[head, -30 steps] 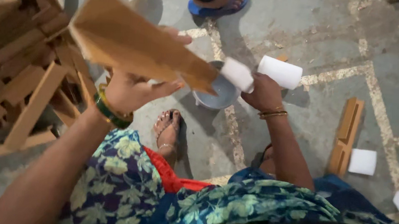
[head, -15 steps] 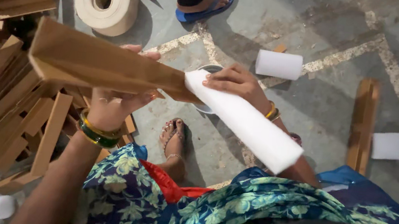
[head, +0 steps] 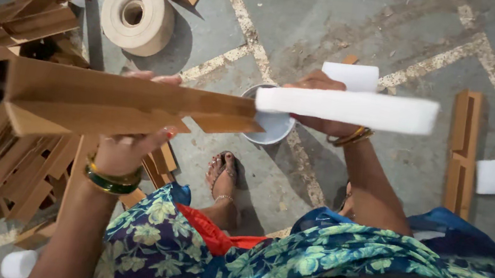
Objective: The person sits on the floor and repeatedly inserts a white paper roll into a brown cardboard trough, then removes it. They handle multiple cardboard troughs and paper rolls, placing them on the floor as they work.
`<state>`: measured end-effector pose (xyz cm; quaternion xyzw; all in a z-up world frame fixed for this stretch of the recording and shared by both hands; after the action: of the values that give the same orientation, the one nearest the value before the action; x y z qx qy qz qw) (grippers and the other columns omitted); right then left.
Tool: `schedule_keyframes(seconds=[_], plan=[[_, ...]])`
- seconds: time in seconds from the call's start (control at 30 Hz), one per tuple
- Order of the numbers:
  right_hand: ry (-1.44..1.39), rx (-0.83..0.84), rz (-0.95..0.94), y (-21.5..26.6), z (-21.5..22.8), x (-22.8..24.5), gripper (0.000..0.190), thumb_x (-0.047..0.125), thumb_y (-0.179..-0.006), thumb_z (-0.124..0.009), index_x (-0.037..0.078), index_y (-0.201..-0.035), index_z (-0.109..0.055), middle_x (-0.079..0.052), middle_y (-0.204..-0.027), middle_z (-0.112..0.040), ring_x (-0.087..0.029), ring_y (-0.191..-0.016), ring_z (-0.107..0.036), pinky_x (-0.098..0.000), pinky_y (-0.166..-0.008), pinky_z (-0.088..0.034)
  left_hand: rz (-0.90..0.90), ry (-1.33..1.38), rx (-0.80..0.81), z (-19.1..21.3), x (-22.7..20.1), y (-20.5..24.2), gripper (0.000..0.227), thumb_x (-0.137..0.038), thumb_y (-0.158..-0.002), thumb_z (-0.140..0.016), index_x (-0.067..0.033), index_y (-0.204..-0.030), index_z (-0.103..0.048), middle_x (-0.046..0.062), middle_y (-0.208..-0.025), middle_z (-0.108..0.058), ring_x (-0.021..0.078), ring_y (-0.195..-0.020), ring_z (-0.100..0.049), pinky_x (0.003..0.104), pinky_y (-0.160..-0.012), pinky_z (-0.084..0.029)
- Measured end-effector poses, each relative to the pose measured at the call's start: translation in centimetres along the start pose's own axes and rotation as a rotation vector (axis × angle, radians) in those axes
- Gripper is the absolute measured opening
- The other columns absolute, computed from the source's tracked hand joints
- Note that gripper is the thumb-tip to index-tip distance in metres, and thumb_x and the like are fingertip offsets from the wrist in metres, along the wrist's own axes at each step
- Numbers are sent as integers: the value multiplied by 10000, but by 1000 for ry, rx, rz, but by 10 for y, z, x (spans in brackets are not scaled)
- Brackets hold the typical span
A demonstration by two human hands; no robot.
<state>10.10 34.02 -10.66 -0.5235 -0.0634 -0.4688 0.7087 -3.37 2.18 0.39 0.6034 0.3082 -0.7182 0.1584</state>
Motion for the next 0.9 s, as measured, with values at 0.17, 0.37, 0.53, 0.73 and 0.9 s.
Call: schedule_keyframes(seconds=[0.17, 0.37, 0.53, 0.73, 0.9], plan=[[-90, -81, 1, -11, -27, 39, 384, 214, -875, -844, 60, -1208, -728, -47, -1042, -745, -219, -906, -683, -333, -795, -571, -58, -321, 99, -20, -7, -5, 747, 18, -842, -800, -40, -1475, -407, 174, -1491, -592, 265, -1359, -569, 414, -1209, -464], [172, -54, 44, -3, -32, 51, 613, 265, -749, -890, -28, -1231, -651, -165, -1128, -716, -316, -1032, -689, -437, -918, -548, -49, -393, 204, -47, -4, -9, 702, 6, -801, -823, -57, -1405, -470, 126, -1429, -585, 260, -1387, -518, 413, -1236, -392], [-791, -179, -689, 6, -36, 28, 431, 90, -782, -864, 5, -1153, -663, -76, -1041, -743, -147, -959, -725, -304, -835, -600, -190, -103, 227, -70, -3, -12, 717, -109, -869, -840, -123, -1464, -440, 64, -1488, -549, 200, -1469, -494, 375, -1275, -421], [-836, -292, -882, 15, -53, 13, 300, 74, -811, -834, -40, -1062, -718, -81, -974, -771, -134, -867, -731, -298, -767, -599, -179, -344, 235, -79, -16, -5, 690, -96, -811, -890, -125, -1397, -527, 120, -1458, -592, 275, -1456, -548, 403, -1239, -517], [-611, -308, -929, 27, -55, -19, 276, 105, -819, -835, -39, -1032, -736, -89, -958, -785, -122, -843, -727, -282, -751, -589, -107, -204, 214, -83, -28, -1, 659, -11, -842, -860, -119, -1405, -533, 153, -1448, -600, 288, -1464, -529, 413, -1222, -468]])
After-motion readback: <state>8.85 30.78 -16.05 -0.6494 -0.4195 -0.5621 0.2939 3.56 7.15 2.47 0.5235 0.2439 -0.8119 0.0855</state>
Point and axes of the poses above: each hand's wrist, its own y-axis away from the middle knuckle, its own z-axis out of the back of the hand, x = y × z, the point moved 3 cm from there along -y, towards the middle knuckle
